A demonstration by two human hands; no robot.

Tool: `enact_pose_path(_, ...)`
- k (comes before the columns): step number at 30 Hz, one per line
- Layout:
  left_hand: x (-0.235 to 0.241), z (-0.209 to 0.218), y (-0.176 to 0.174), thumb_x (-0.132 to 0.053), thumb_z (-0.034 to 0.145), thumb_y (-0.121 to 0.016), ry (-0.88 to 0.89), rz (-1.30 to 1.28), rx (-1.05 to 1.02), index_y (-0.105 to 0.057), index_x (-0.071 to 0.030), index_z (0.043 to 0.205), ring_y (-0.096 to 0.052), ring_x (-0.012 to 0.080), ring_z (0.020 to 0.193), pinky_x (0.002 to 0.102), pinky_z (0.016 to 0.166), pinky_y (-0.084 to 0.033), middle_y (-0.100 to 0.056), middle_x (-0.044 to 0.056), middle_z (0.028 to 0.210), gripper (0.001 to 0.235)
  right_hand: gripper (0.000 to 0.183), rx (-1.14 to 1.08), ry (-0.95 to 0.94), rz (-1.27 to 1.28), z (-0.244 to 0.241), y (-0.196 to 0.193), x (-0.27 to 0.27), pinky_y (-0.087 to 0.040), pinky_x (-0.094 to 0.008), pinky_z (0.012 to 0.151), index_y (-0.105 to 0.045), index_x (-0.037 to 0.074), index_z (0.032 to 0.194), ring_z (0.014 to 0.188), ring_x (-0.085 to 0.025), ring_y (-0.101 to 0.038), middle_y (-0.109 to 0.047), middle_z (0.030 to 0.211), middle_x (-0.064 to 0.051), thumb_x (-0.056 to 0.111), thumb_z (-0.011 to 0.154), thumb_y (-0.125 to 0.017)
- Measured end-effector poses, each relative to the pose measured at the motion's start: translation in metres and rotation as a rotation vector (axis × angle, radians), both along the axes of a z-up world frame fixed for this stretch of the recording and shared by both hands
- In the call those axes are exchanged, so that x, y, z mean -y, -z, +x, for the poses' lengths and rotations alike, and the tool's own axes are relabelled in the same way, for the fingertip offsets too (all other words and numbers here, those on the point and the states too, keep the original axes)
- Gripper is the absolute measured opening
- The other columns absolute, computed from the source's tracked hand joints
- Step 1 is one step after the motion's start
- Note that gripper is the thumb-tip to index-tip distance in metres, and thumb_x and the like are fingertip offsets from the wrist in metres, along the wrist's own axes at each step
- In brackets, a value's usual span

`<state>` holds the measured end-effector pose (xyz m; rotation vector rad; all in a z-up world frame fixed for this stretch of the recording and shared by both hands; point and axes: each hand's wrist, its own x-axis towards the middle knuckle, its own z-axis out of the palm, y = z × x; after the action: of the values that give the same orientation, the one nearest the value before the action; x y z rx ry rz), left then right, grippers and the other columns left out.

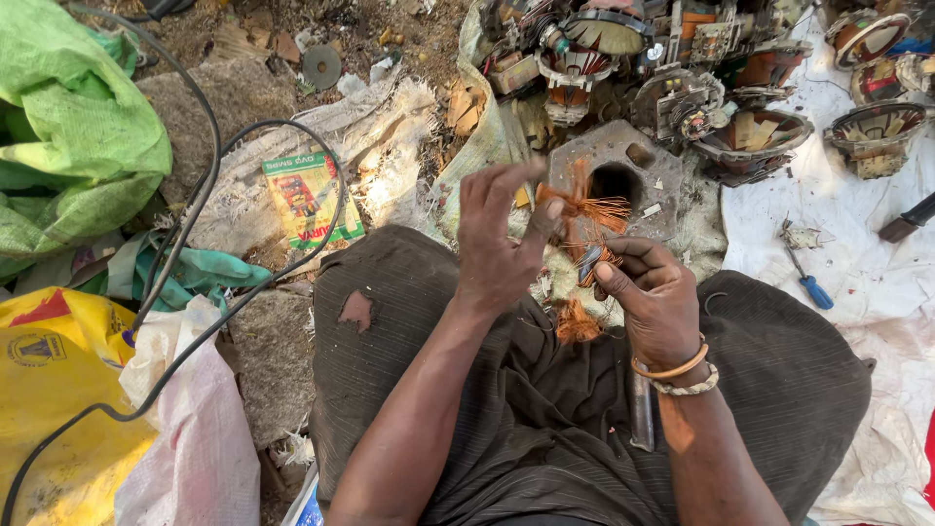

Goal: The person dismantles electrical motor parts to extract copper wire. They use a hammer to break apart the components and pliers to cut and separate the copper windings from the motor housing.

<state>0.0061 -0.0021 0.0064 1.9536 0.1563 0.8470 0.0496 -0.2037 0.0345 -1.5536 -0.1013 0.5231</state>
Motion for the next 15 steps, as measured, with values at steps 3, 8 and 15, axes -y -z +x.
enact_pose_path(3, 0.002, -0.009, -0.003, -0.042, 0.09, -0.077, 0.273, -0.101, -0.135, -0.071, -0.015, 0.116, -0.071, 0.0198, 0.104, 0.037, 0.092, -0.059, -0.074, 0.004, 0.108, 0.037, 0.036, 0.004, 0.046, 0.016, -0.001, 0.003, -0.001, -0.061, -0.028, 0.073, -0.067, -0.003, 0.123, 0.086, -0.015, -0.072, -0.076, 0.103, -0.013, 0.005, 0.089, -0.077)
enact_pose_path(8, 0.009, -0.018, -0.003, -0.032, 0.091, -0.078, 0.389, -0.175, -0.335, -0.077, -0.013, 0.114, -0.075, 0.0173, 0.096, 0.034, 0.081, -0.061, -0.078, 0.004, 0.105, 0.03, 0.036, 0.022, 0.008, -0.009, 0.003, 0.002, 0.005, -0.058, -0.028, 0.072, -0.068, -0.004, 0.124, 0.087, -0.015, -0.071, -0.075, 0.101, -0.013, 0.007, 0.092, -0.078)
enact_pose_path(15, 0.008, -0.003, -0.004, -0.022, 0.099, -0.071, 0.263, -0.075, -0.145, -0.073, -0.007, 0.107, -0.071, 0.0205, 0.093, 0.037, 0.078, -0.06, -0.073, 0.006, 0.099, 0.017, 0.038, -0.141, -0.144, 0.128, 0.009, 0.01, 0.014, -0.059, -0.028, 0.083, -0.065, -0.005, 0.122, 0.097, -0.013, -0.07, -0.073, 0.107, -0.01, 0.006, 0.088, -0.078)
